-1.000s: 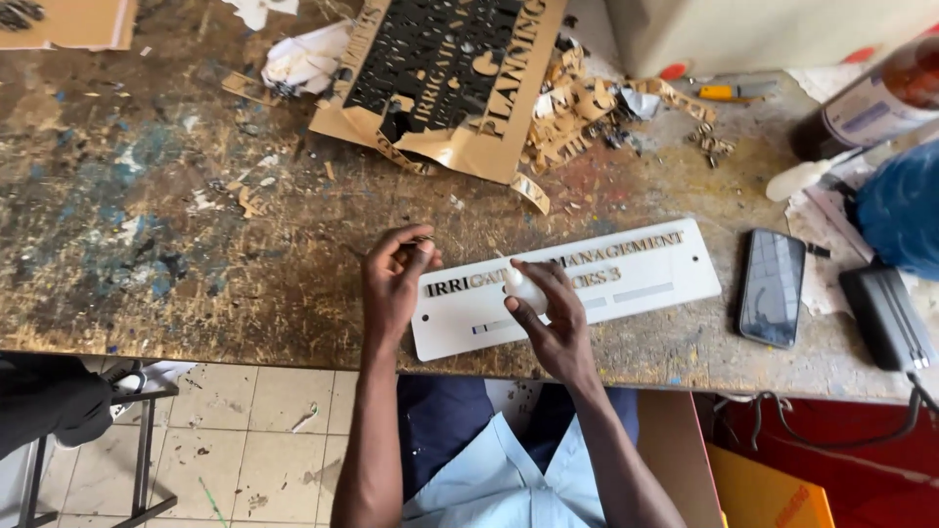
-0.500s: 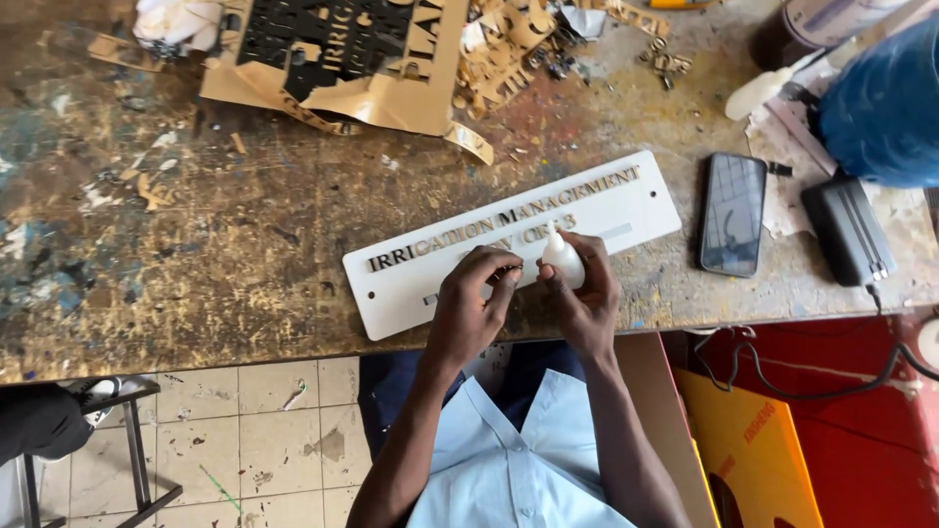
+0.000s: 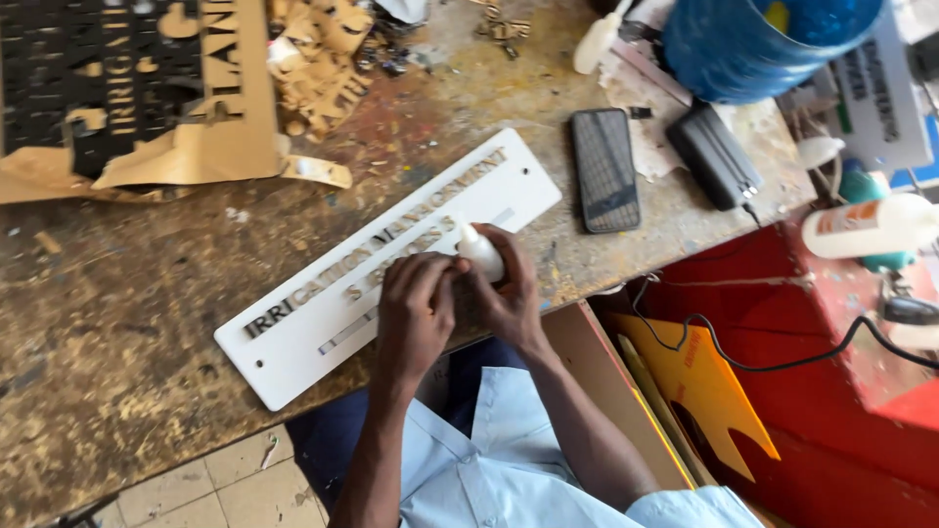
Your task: Gluing individual letters onto a sign board at a sign shop.
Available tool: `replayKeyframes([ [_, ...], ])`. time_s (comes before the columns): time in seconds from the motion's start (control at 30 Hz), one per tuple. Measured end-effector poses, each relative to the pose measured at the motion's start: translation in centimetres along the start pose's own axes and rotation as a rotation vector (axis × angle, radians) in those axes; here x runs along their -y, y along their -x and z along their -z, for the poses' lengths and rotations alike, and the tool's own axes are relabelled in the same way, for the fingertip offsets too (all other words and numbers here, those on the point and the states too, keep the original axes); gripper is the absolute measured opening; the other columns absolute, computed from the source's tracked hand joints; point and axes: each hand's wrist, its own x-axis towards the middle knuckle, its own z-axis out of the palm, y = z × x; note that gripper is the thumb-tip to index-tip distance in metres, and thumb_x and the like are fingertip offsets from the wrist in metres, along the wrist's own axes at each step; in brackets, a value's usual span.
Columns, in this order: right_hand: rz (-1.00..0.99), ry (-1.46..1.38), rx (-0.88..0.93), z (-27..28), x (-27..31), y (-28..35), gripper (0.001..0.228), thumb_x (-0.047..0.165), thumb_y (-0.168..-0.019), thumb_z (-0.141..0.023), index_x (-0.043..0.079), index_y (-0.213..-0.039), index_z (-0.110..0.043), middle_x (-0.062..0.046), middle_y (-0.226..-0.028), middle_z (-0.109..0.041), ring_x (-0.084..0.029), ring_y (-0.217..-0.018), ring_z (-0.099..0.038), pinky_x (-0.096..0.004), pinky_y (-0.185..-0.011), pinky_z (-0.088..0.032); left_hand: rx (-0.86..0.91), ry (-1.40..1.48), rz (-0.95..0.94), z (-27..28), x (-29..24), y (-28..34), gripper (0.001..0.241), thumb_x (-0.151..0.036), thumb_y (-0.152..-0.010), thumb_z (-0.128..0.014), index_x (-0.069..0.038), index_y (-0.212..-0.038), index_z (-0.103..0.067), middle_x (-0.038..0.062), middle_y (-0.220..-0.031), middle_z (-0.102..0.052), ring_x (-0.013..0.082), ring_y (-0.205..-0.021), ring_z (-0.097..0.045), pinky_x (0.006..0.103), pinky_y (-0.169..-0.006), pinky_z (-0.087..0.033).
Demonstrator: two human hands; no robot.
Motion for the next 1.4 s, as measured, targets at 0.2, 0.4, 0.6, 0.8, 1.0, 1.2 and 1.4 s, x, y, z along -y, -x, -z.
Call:
replayKeyframes([
  [0.2,0.04,-0.169,0.107,0.0,-0.4,0.3,0.043,0.004,-0.095,-0.087,-0.002,-0.136,-0.075,-0.019,-0.108,-0.082,-0.029,-0.097,-0.082,-0.05,-0.094,-0.062,-0.068,0.011,0.174,0.3,-0.7,0.9,0.013,-0.004,-0.112,-0.071,-0.008,-0.123,-0.078,0.008,-0.109,-0.079,0.0265,-0.099,-0.078,0.0416,-0.088,-0.063],
  [0.4,0.135,-0.149,0.212,-0.3,-0.9,-0.4,0.039,0.005,-0.095,-0.085,0.002,-0.133,-0.078,-0.015,-0.113,-0.079,-0.03,-0.103,-0.081,-0.044,-0.094,-0.06,-0.076,0.1,0.286,0.3,-0.9,1.7,0.015,-0.008,-0.113,-0.072,-0.004,-0.125,-0.081,0.012,-0.109,-0.083,0.0288,-0.1,-0.083,0.0393,-0.085,-0.066],
  [0.6,0.183,-0.194,0.165,-0.5,-0.8,-0.2,0.036,0.008,-0.098,-0.085,-0.001,-0.132,-0.076,-0.018,-0.11,-0.078,-0.029,-0.101,-0.079,-0.044,-0.089,-0.058,-0.084,0.252,0.379,0.4,-0.6,2.4,0.017,-0.008,-0.114,-0.071,-0.006,-0.128,-0.081,0.011,-0.112,-0.086,0.0236,-0.101,-0.084,0.0436,-0.092,-0.066],
  [0.8,0.184,-0.226,0.132,-0.5,-1.0,0.0,0.034,0.009,-0.097,-0.085,-0.001,-0.128,-0.079,-0.018,-0.106,-0.078,-0.029,-0.098,-0.079,-0.045,-0.089,-0.06,-0.069,0.262,0.34,0.6,-0.6,2.6,0.016,-0.006,-0.116,-0.069,-0.006,-0.128,-0.08,0.012,-0.108,-0.085,0.028,-0.103,-0.084,0.0482,-0.096,-0.065],
  [1.0,0.081,-0.009,0.306,0.4,-1.1,0.7,0.041,0.04,-0.114,-0.068,0.013,-0.145,-0.066,-0.005,-0.134,-0.075,-0.021,-0.12,-0.074,-0.038,-0.105,-0.057,-0.088,0.151,0.364,0.6,-0.8,3.2,0.015,-0.002,-0.112,-0.071,-0.001,-0.123,-0.082,0.014,-0.119,-0.085,0.0297,-0.11,-0.08,0.0418,-0.097,-0.062],
  [1.2,0.061,-0.044,0.311,0.4,-0.6,0.7,0.043,0.041,-0.113,-0.069,0.013,-0.145,-0.065,-0.007,-0.136,-0.074,-0.023,-0.119,-0.074,-0.038,-0.102,-0.059,-0.057,0.17,0.378,0.9,-1.2,3.1,0.015,-0.003,-0.113,-0.071,0.001,-0.125,-0.08,0.014,-0.119,-0.084,0.0281,-0.11,-0.08,0.0415,-0.097,-0.064],
  [1.4,0.006,-0.012,0.289,0.1,0.3,0.6,0.037,0.03,-0.106,-0.073,0.01,-0.137,-0.068,-0.006,-0.127,-0.076,-0.018,-0.11,-0.073,-0.035,-0.094,-0.058,-0.053,0.194,0.444,1.5,-1.1,3.1,0.017,-0.011,-0.11,-0.07,-0.005,-0.119,-0.083,0.01,-0.117,-0.087,0.0255,-0.109,-0.082,0.0399,-0.097,-0.062],
])
